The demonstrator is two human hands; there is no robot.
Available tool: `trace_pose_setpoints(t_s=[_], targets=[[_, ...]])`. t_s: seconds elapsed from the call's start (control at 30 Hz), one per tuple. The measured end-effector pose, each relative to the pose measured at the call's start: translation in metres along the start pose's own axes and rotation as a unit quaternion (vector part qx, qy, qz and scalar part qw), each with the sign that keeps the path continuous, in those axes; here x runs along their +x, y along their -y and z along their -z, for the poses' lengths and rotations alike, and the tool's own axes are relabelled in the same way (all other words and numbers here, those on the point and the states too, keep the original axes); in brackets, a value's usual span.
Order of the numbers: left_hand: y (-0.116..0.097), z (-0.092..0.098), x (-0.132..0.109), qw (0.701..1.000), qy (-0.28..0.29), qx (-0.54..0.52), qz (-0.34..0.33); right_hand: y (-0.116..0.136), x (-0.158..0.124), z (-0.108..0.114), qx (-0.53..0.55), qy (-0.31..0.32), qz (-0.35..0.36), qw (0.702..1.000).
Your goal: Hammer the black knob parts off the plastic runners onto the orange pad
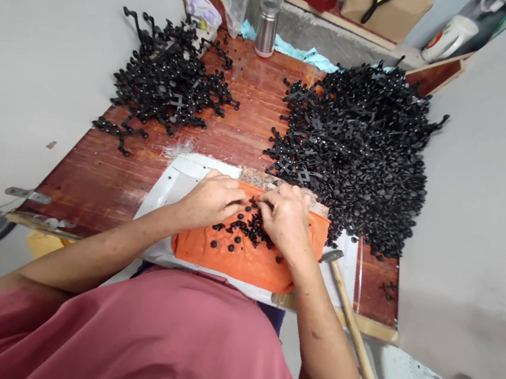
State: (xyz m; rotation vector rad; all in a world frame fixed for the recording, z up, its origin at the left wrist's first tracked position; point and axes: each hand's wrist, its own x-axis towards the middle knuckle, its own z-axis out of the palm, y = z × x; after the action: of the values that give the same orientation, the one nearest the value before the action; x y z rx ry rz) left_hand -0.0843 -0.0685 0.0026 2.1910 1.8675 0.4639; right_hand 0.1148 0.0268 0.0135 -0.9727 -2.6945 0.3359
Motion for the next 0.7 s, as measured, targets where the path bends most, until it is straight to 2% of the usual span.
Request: trace_pose_setpoints(t_s=[0.1, 0.2, 0.27, 0.33, 0.47, 0.7], targets=[[-0.008, -0.001, 0.005, 0.999, 0.015, 0.037, -0.005, 0.011, -0.003, -0.005, -0.056, 0.021, 0.002, 0.998], [-0.006, 0.004, 0.010, 0.999, 0.004, 0.041, 0.026, 0.021, -0.003, -0.011, -0.099, 0.027, -0.006, 0.995], [0.000, 0.011, 0.013, 0.997, 0.007, 0.046, 0.054, 0.021, -0.003, -0.011, -0.095, 0.037, -0.003, 0.995], [0.004, 0.015, 0.018, 0.995, 0.034, 0.064, 0.073, 0.018, -0.002, -0.009, -0.059, 0.052, -0.007, 0.997], [0.005, 0.018, 0.029, 0.989, 0.086, 0.099, 0.071, 0.011, 0.006, -0.004, -0.006, 0.060, -0.026, 0.998], [0.005, 0.012, 0.042, 0.990, 0.079, 0.095, 0.069, 0.023, 0.028, -0.014, -0.084, 0.068, 0.007, 0.994]])
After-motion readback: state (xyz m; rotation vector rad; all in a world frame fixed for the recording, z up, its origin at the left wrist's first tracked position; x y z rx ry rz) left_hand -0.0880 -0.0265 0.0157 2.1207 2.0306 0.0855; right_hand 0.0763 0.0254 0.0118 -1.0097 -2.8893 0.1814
